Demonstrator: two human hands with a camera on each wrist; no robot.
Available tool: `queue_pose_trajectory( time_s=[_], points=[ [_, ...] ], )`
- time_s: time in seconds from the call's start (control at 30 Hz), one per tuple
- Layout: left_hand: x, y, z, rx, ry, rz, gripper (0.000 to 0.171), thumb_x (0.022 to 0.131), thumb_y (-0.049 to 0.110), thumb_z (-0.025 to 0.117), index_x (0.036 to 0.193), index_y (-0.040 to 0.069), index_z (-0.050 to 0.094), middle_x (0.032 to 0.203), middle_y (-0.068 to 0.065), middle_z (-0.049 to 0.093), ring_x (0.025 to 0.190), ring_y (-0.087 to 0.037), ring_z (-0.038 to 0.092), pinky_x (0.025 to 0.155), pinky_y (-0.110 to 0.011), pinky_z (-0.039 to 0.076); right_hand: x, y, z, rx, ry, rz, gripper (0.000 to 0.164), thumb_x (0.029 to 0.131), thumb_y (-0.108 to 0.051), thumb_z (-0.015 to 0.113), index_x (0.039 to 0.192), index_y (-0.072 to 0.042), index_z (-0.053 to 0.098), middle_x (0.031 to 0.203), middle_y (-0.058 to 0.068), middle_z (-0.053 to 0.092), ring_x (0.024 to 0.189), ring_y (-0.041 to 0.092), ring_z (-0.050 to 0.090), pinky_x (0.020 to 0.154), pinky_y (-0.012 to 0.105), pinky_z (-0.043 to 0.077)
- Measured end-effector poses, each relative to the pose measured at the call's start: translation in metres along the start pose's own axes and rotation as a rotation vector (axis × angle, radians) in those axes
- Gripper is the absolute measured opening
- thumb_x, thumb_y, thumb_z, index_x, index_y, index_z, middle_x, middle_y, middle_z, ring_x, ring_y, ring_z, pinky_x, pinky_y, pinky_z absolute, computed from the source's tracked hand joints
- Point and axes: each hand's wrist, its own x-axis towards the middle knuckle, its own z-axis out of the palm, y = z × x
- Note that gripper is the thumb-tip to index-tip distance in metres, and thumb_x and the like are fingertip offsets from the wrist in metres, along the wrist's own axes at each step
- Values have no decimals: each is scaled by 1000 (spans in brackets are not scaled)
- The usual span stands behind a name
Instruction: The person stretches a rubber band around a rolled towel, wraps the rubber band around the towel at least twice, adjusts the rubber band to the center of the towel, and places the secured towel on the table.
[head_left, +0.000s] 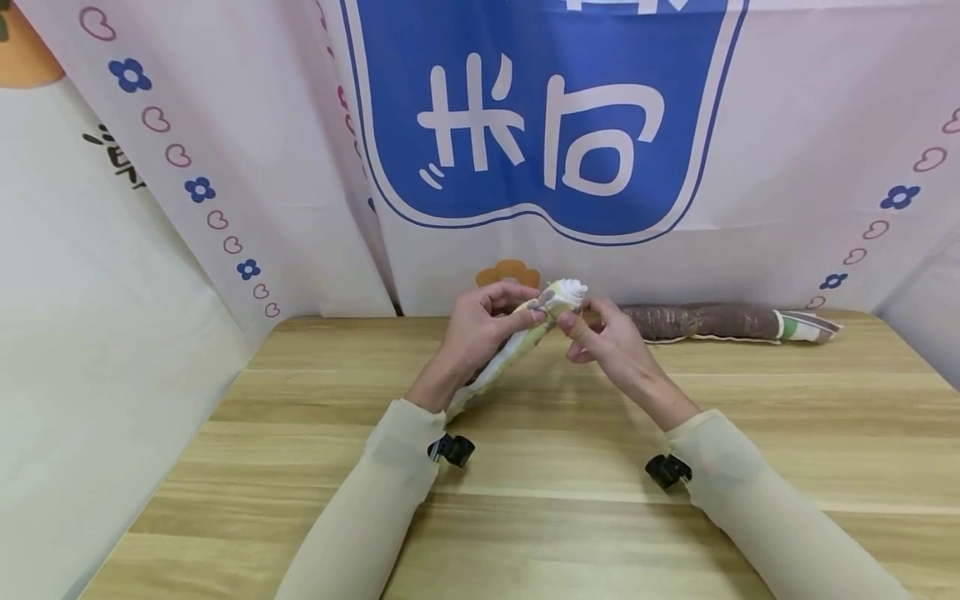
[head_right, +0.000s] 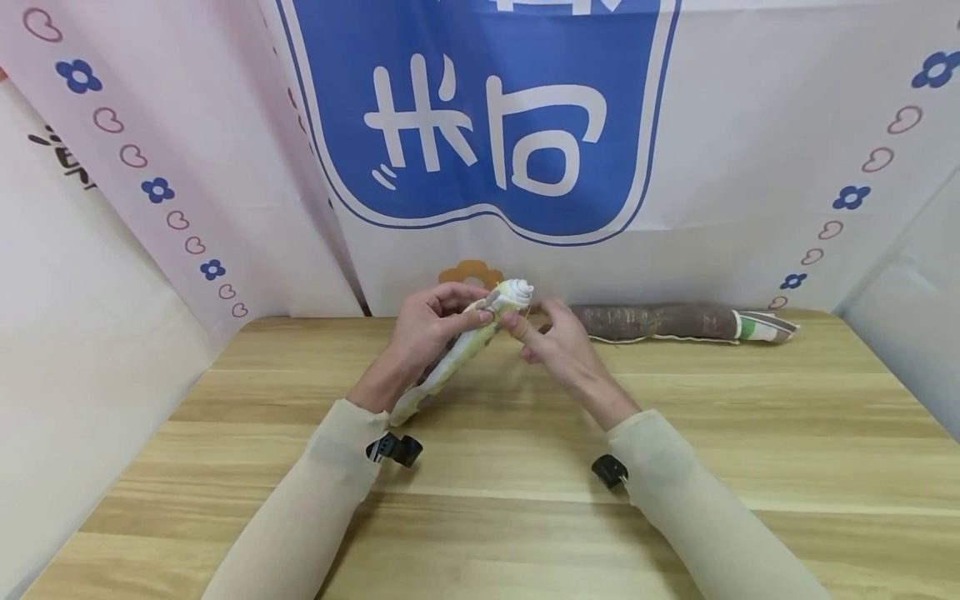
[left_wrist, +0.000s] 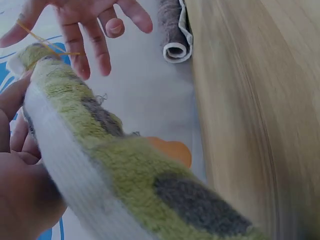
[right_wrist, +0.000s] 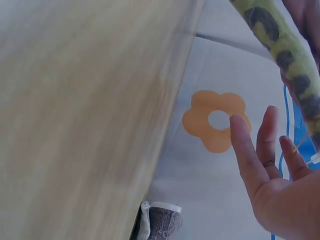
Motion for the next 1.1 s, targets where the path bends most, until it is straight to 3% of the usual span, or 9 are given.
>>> queue_pose_trajectory(
  time_s=[0.27,0.57,0.67,0.8,0.97,1.1],
  points=[
    [-2,3,0,236,-55,153,15,95,7,81,110,6,82,103,-1,78,83,-16,71,71,-32,59,2,-7,-10,-95,-15,-34,96,89,-64,78,154,-2,45,145,21,36,104,30,60,80,31,58],
    [-3,2,3,342,-112,268,14,94,2,81,107,4,83,100,-5,80,82,-13,72,72,-27,61,2,-7,-10,-170,-27,-65,82,94,-44,82,154,-1,47,153,20,34,110,33,60,79,30,57],
    [-3,3,3,377,-101,288,14,93,2,82,107,5,84,100,-5,80,82,-13,71,72,-27,60,2,-8,-11,-187,-16,-85,80,95,-47,81,152,-2,49,156,19,34,114,35,61,81,33,57],
    [-3,4,5,446,-89,285,15,93,4,83,107,7,84,100,-3,80,81,-10,69,71,-24,58,3,-8,-12,-191,-14,-93,75,96,-47,79,150,-3,52,162,16,31,125,38,57,92,45,57],
    [-4,4,10,581,-96,345,14,93,8,84,107,9,84,99,0,80,72,-9,63,66,-22,52,4,-8,-10,-295,-11,-114,78,91,-44,86,147,0,54,165,18,30,142,42,43,109,58,45],
    [-4,5,15,650,-96,396,18,91,8,87,107,9,80,101,0,80,78,-11,71,68,-21,53,3,-9,-7,-336,-9,-113,79,86,-42,90,142,2,57,164,20,30,143,44,41,113,60,41]
  ],
)
